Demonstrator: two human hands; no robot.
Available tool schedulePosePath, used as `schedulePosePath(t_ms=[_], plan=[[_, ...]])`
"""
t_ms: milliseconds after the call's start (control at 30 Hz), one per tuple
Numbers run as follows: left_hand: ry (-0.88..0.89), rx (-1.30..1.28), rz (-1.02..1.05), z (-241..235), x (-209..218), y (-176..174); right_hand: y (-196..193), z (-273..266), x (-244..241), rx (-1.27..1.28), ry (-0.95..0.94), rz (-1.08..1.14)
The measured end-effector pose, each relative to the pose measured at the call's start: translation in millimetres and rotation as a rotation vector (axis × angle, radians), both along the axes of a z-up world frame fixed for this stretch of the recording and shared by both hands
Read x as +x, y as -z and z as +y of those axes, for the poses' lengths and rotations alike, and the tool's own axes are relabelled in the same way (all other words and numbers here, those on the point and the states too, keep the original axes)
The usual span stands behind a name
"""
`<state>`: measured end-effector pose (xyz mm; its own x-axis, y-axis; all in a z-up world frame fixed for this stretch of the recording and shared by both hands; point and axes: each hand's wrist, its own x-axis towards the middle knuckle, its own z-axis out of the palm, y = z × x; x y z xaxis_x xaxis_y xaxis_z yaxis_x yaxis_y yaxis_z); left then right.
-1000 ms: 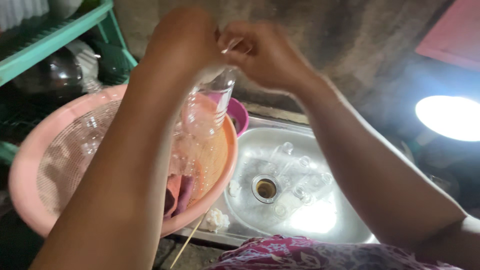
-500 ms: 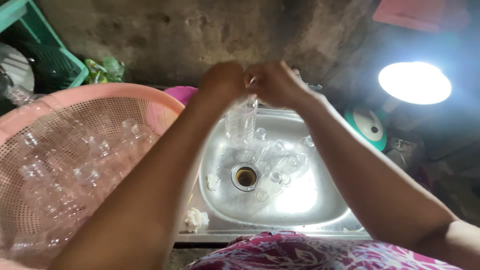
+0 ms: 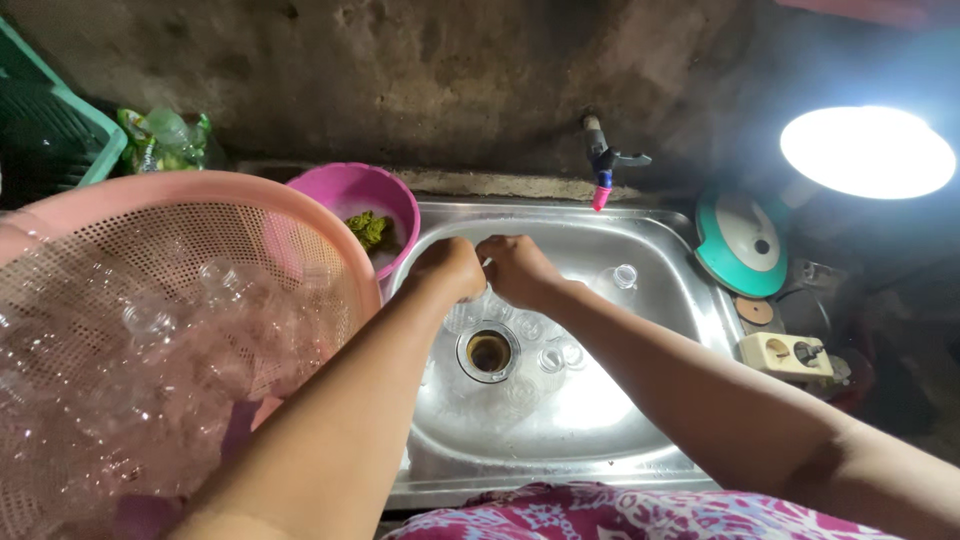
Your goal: The person washes multiple small clear glass jars in a kitchen sink using a pink cloth and running water. They rinse each jar, wipe it with the cloth, and place it in the sink. The cloth is rinsed and wrung out periodically.
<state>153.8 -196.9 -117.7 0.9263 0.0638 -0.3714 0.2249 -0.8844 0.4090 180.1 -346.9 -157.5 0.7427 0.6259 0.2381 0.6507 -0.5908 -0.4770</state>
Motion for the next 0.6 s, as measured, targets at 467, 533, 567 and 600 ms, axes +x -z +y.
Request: schedulePosePath(t_ms=[467,533,567,600], plan=[[-0.103,-0.050,0.040,-0.3,8.5,45.1,54.1,6.6,21.1,0.107,-0.067,0.051],[-0.064,-0.002,0.037,-1.7,9.8,46.1,55.5,6.5,22.1,0.055,-0.049,0.072],[-0.045,0.022,0.035,-2.1,10.6,46.5,56.2,6.6,22.6,0.030,-0.041,0.081],[-0.045,0.020,0.049,-2.4,11.8,47.0,56.9,7.0,23.9,0.012,-0.034,0.097]])
